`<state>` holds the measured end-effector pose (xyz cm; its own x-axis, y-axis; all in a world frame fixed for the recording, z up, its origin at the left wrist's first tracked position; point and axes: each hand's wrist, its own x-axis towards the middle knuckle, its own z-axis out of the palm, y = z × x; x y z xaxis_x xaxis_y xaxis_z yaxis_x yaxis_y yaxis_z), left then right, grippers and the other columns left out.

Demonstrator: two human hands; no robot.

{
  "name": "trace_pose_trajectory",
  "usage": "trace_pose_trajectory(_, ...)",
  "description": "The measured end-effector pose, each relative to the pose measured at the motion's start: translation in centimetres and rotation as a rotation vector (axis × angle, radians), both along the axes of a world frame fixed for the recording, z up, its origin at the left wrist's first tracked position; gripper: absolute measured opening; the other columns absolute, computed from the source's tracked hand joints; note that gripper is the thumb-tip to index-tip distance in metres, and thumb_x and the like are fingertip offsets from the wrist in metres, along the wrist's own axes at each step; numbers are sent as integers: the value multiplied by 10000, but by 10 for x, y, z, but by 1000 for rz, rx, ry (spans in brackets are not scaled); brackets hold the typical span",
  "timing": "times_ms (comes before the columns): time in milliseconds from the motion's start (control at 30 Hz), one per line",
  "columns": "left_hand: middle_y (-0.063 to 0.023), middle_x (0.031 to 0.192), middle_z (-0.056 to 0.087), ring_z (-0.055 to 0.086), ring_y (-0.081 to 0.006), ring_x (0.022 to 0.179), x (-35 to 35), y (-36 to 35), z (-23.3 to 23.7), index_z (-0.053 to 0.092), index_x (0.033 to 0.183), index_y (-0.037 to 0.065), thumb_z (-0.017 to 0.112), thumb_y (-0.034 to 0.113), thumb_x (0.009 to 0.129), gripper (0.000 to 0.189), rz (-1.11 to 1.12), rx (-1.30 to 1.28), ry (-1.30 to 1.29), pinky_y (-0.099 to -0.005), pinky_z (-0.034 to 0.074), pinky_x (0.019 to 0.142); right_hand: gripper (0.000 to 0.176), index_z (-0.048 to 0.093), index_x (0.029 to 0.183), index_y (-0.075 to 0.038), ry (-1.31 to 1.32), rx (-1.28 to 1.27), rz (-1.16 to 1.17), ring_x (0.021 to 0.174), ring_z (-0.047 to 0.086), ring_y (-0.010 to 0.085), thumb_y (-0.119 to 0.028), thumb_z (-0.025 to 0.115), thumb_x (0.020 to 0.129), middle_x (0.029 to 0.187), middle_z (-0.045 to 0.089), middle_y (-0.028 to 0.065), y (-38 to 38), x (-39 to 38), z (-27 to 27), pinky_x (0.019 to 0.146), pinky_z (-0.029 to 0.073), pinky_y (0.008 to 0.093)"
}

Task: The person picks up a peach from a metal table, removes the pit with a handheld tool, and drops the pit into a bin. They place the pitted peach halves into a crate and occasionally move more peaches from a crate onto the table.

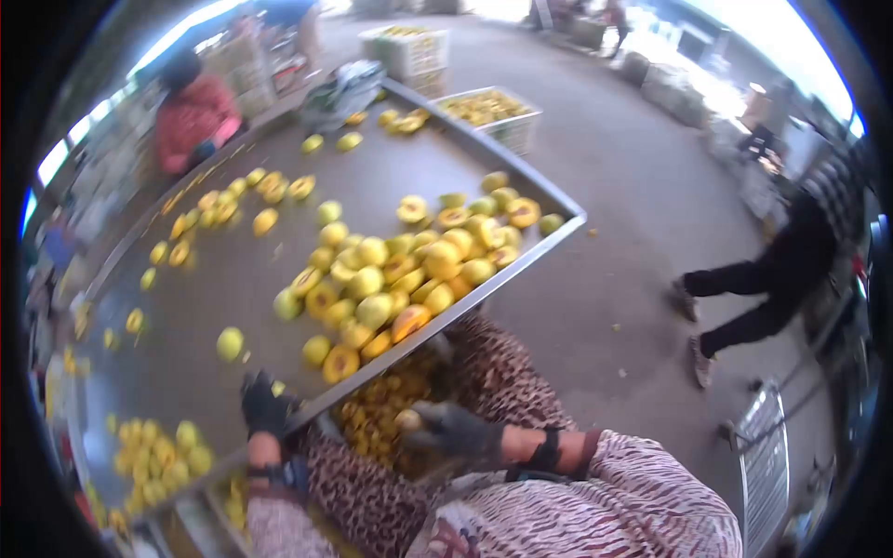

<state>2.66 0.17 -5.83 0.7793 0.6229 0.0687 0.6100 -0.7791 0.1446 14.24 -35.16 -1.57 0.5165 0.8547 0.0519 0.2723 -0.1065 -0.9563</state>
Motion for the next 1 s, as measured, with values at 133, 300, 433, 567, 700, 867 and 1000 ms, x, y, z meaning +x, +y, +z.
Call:
trace_pose_trajectory(133,-117,1029,675,667,-260,893,-24,3,40,604,1118,23,658,215,865,322,-174,-728,-735,-345,535,767,181,566,930,-9,52,64,60,685,526,98,-143,678,881,749,617,106,13,-1,7,602,475,330)
trace_pose_trajectory(300,-223,1042,665,688,-359,808,-50,-89,61,560,1216,-11,419,502,996,576,-22,-2116,-1206,-388,610,595,197,533,928,-6,40,28,274,628,579,366,-111,672,837,706,566,179,29,-16,20,568,444,411)
trace_pose_trajectory(433,-155,933,685,688,-201,767,-53,-159,71,592,1124,4,366,498,1021,553,255,-1670,-1130,-277,587,674,226,522,924,4,-80,53,376,692,611,408,-155,667,856,756,603,215,45,-32,23,586,448,445)
trace_pose_trajectory(567,-107,930,691,670,-156,800,-51,-173,68,637,1053,6,441,462,1013,498,369,-1675,-1211,-274,560,717,244,560,1002,9,-35,39,391,727,621,416,-173,659,874,787,621,221,51,-38,36,609,470,449)
trace_pose_trajectory(700,-95,914,694,662,-143,808,-58,-171,61,663,1021,-13,442,446,1018,509,290,-1656,-1086,-254,546,748,266,568,1038,7,-78,24,405,722,623,415,-188,663,884,794,627,214,53,-39,33,611,473,443)
trace_pose_trajectory(867,-83,860,697,656,-133,767,-59,-177,68,686,953,-16,455,465,1009,537,347,-1543,-1114,-244,537,707,242,559,959,-1,-141,46,358,689,620,412,-202,672,885,747,619,214,54,-41,27,578,461,451)
trace_pose_trajectory(1000,-72,772,689,642,-130,670,-60,-177,65,699,887,-11,484,486,991,551,421,-1508,-1076,-239,526,635,230,549,942,-9,-134,-8,413,678,618,416,-198,667,885,712,610,218,53,-40,28,567,458,465)
